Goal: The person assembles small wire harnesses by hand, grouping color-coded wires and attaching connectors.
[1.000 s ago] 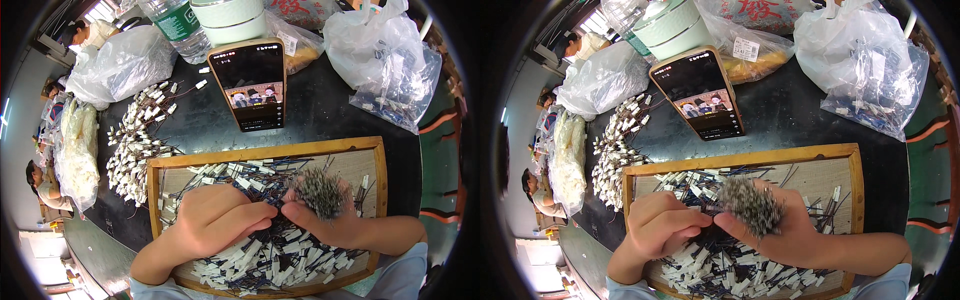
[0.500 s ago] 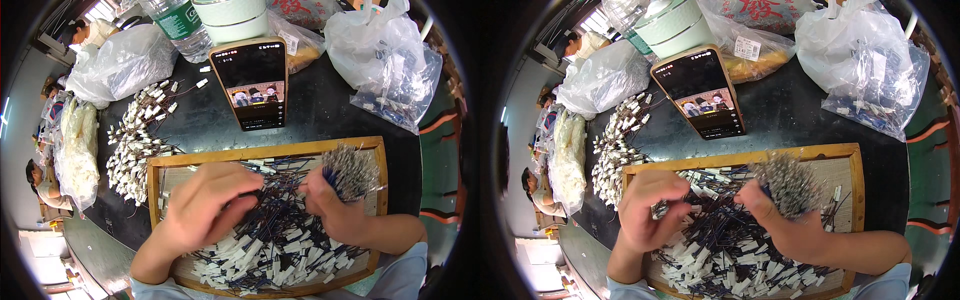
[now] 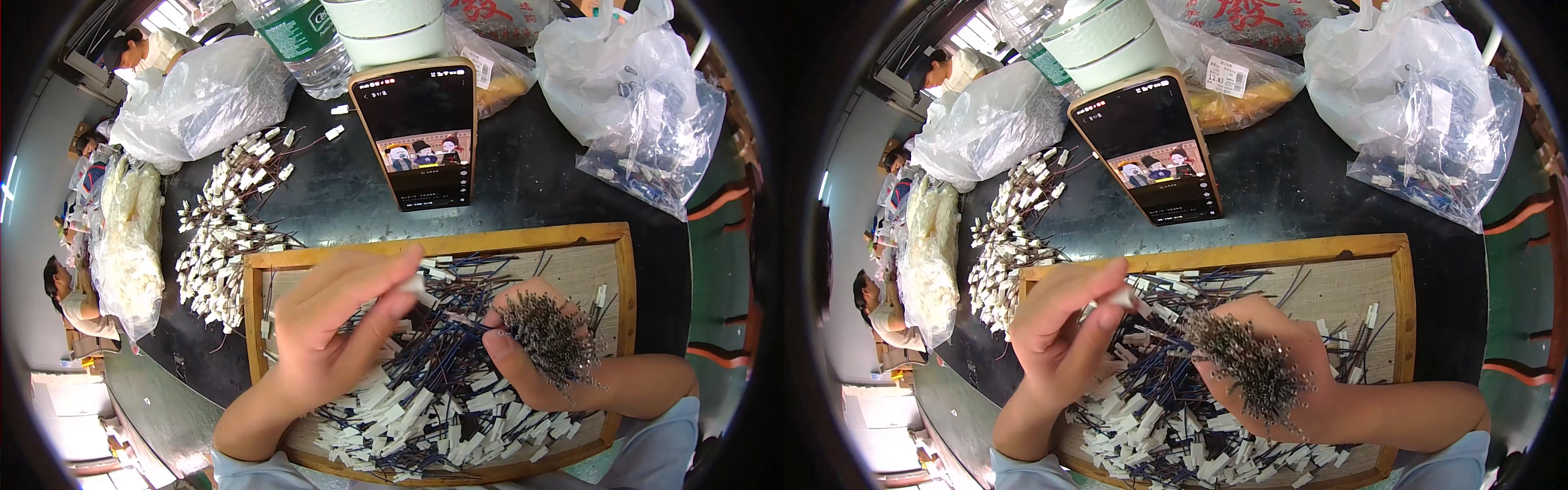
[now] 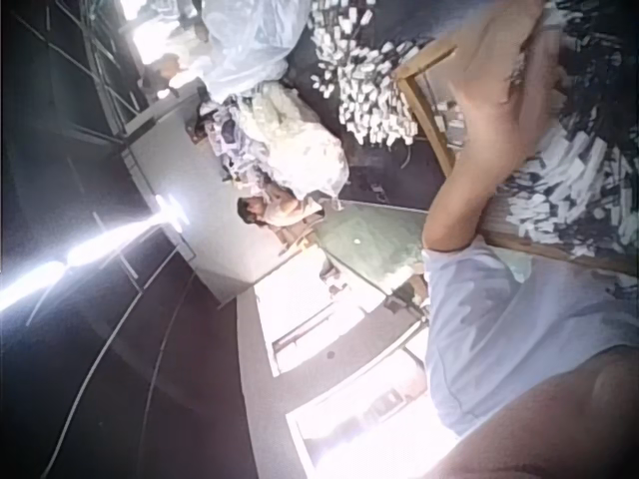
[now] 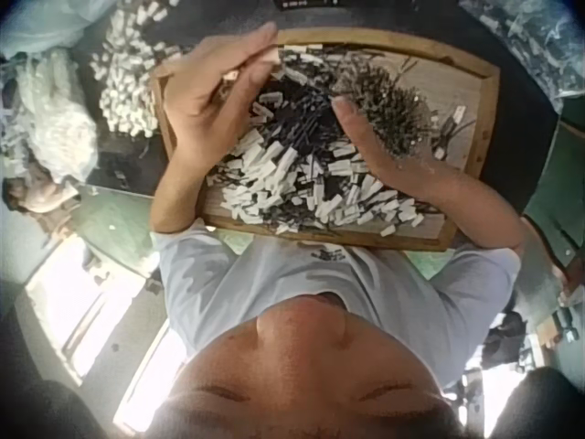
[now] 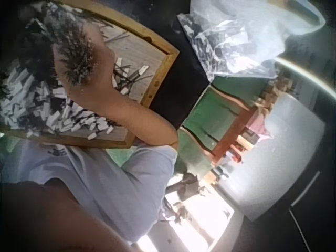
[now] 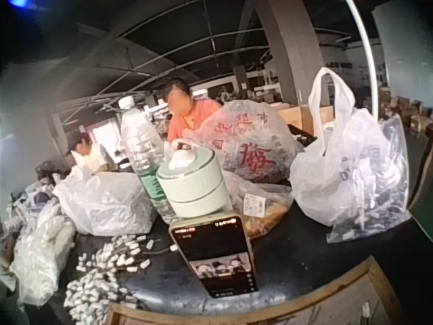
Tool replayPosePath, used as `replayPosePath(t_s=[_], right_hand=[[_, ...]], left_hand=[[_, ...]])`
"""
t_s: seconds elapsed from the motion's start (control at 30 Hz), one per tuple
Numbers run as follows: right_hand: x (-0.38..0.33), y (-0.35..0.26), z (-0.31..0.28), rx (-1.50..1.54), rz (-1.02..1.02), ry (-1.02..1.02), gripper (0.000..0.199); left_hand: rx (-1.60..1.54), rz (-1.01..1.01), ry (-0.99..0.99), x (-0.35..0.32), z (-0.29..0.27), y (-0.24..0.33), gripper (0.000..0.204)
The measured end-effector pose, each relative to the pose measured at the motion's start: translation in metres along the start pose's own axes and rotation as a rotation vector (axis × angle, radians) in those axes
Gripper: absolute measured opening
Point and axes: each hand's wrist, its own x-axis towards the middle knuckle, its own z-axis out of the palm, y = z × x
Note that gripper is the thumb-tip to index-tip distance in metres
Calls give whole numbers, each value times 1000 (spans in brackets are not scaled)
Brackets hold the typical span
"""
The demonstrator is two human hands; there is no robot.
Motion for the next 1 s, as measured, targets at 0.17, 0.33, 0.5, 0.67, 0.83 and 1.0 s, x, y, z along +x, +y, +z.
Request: replayPosePath(t_s=[0.17,0.33,0.5,0.67,0.83,1.0], right_hand=[[0,6,3,65,-24,42,20],[-3,8,3,-15,-40,59,20],[1,6,2,-41,-14,53,19],[-1,12,3,32,-85,56,19],[-2,23,10,226,-116,110,22],[-2,19,8,141,-153,40,26]], left_hand=[[-528,-201,-67,-7,4,7,28],[-455,-91,-95,-7,7,0,21],[-395,-71,-115,-4,8,1,19],[-283,-51,-135,0,4,10,16],[-193,-2,-192,1,5,14,20],[-229,-7,-186,-3,11,15,18]])
